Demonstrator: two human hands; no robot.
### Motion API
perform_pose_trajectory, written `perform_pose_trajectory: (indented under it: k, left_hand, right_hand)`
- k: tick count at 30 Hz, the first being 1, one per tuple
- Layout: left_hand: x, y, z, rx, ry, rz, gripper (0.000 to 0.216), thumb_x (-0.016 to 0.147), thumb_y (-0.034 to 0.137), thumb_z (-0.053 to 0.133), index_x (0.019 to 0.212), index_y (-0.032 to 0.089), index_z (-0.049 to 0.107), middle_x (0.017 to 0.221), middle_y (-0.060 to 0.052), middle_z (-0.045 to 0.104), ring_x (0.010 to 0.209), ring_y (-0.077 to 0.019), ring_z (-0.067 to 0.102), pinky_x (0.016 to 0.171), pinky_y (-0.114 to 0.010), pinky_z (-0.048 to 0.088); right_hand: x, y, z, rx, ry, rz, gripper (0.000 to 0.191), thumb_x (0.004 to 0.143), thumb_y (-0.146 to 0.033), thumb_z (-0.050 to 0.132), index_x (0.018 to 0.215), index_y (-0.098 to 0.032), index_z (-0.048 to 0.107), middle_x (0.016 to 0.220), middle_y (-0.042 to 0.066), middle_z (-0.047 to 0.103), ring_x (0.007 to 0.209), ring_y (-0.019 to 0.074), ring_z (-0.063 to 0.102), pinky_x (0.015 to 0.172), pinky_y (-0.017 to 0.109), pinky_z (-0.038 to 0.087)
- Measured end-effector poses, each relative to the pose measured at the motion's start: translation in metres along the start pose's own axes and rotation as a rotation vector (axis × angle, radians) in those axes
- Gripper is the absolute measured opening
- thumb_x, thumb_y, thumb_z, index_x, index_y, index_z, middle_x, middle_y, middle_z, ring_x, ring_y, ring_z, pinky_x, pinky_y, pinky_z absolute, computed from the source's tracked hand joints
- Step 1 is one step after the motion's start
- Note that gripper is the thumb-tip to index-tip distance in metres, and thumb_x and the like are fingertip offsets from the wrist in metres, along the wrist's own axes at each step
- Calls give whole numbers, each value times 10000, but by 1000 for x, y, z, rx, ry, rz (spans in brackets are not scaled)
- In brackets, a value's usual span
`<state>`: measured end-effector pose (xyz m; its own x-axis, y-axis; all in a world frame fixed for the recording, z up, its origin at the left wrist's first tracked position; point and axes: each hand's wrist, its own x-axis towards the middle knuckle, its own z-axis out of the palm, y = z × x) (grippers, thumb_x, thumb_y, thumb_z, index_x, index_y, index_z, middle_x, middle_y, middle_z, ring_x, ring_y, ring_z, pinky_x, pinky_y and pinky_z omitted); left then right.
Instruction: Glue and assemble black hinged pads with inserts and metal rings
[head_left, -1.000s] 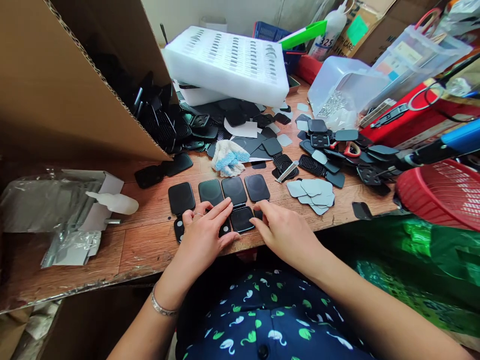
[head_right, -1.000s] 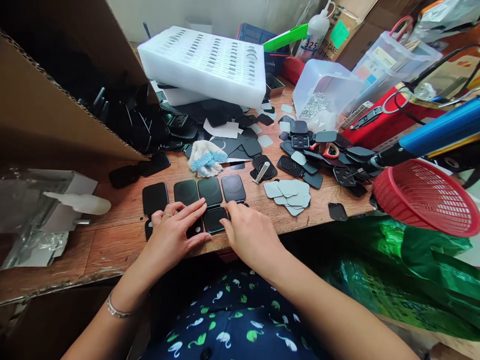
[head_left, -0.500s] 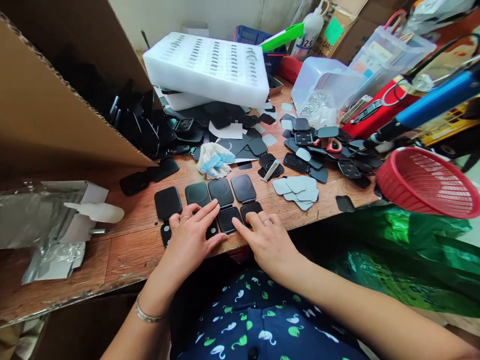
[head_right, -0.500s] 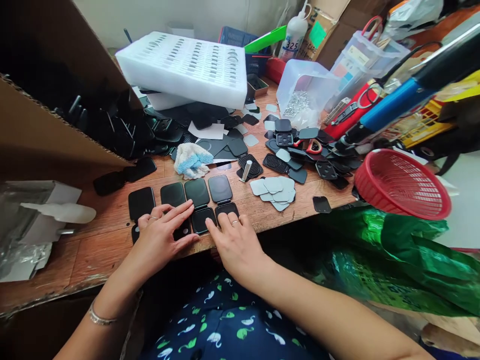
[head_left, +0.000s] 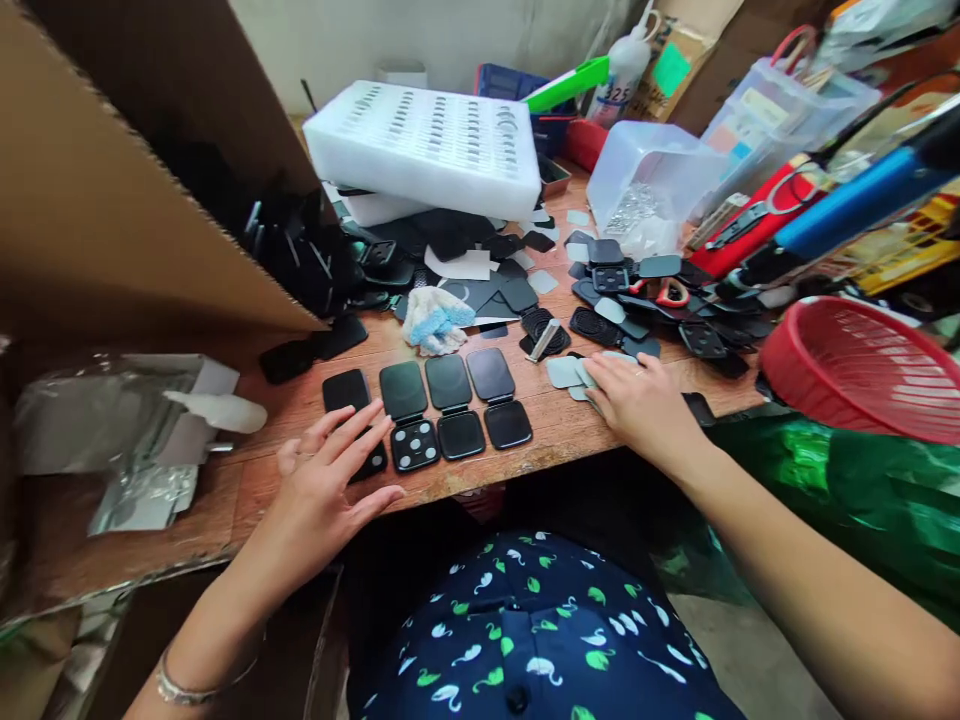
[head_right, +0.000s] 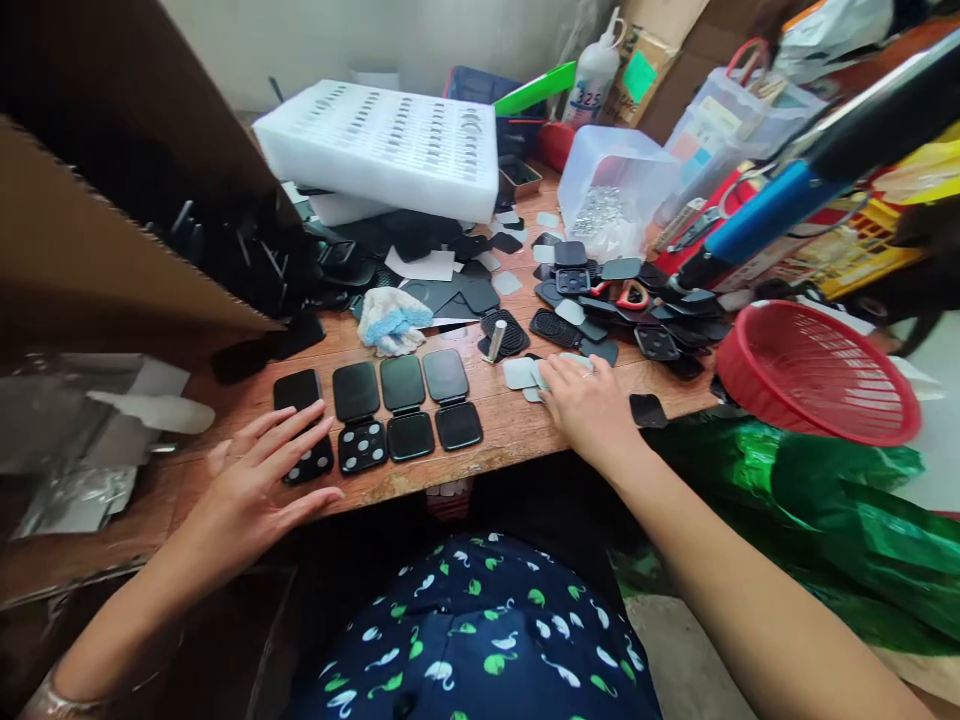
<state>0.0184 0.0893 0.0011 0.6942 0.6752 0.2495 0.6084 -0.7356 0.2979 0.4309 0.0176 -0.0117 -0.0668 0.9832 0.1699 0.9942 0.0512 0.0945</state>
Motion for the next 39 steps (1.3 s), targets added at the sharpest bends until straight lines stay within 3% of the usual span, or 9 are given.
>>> perform_pose_trajectory:
  k: [7, 17, 19, 22, 25, 28, 31, 35, 39]
  left_hand:
    - [5, -13, -4, 15, -246, -46, 555, 912, 410, 643, 1422, 236, 510, 1514, -125, 502, 1411, -374, 415, 1025, -587, 337]
    - [23, -9, 9, -37, -246, -6, 570, 890, 330, 694, 1417, 217, 507, 1546, -133, 455, 1448, -369, 367, 1047, -608, 280]
    - [24, -5, 9, -31, -228, 28, 546, 893, 328, 691, 1403, 230, 526, 1539, -117, 470, 1450, -372, 364, 1059, -618, 257]
    - [24, 8, 12, -38, -204, 136, 482, 920, 362, 662, 1377, 251, 557, 1503, -91, 523, 1445, -350, 384, 1101, -611, 195]
    - [22, 24, 20, -59, -180, 208, 444, 943, 390, 633, 1352, 224, 582, 1456, -93, 574, 1431, -319, 416, 1144, -581, 138]
    - [20, 36, 30, -73, -138, 204, 417, 962, 381, 607, 1332, 190, 594, 1425, -102, 600, 1420, -306, 437, 1156, -562, 113]
    - [21, 38, 35, -76, -144, 196, 398, 983, 368, 571, 1333, 179, 588, 1425, -107, 598, 1412, -308, 446, 1142, -567, 129]
    - [21, 23, 24, -45, -171, 140, 459, 973, 351, 582, 1402, 194, 530, 1487, -120, 531, 1439, -325, 405, 1103, -604, 202]
    - [20, -2, 9, 6, -197, -32, 564, 903, 339, 676, 1426, 196, 519, 1507, -161, 497, 1454, -384, 368, 1072, -677, 251]
  right_hand:
    - [-9, 2, -6, -44, 144, -193, 305, 1030, -262, 445, 1171, -136, 685, 1133, 157, 743, 1038, 286, 706, 1125, 529, 317]
    - [-11, 21, -20, -10, 204, -333, 260, 1033, -270, 454, 1054, -171, 694, 1060, 107, 772, 899, 230, 745, 1054, 470, 427]
    - [-11, 24, -27, 14, 256, -257, 255, 1024, -266, 468, 1028, -180, 708, 1076, 103, 769, 912, 227, 744, 1059, 468, 430]
    - [-9, 14, -40, 102, 407, 10, 219, 978, -303, 555, 960, -186, 739, 1023, 107, 771, 948, 251, 726, 971, 444, 482]
    - [-4, -13, -49, 485, 458, 373, 186, 879, -366, 673, 914, -198, 745, 869, 76, 747, 787, 213, 697, 761, 363, 531]
    - [3, -49, -51, 1130, 243, 671, 293, 714, -428, 803, 868, -192, 720, 759, 24, 696, 587, 139, 614, 579, 281, 497]
    - [13, -82, -51, 1559, -62, 812, 418, 578, -420, 895, 830, -165, 679, 678, 5, 659, 537, 105, 585, 509, 217, 443]
    - [26, -112, -48, 1693, -342, 832, 463, 559, -421, 916, 801, -140, 639, 560, 1, 628, 449, 61, 499, 437, 163, 338]
    - [38, -133, -43, 1701, -433, 770, 457, 550, -418, 903, 779, -133, 629, 557, -9, 615, 428, 50, 465, 391, 152, 281]
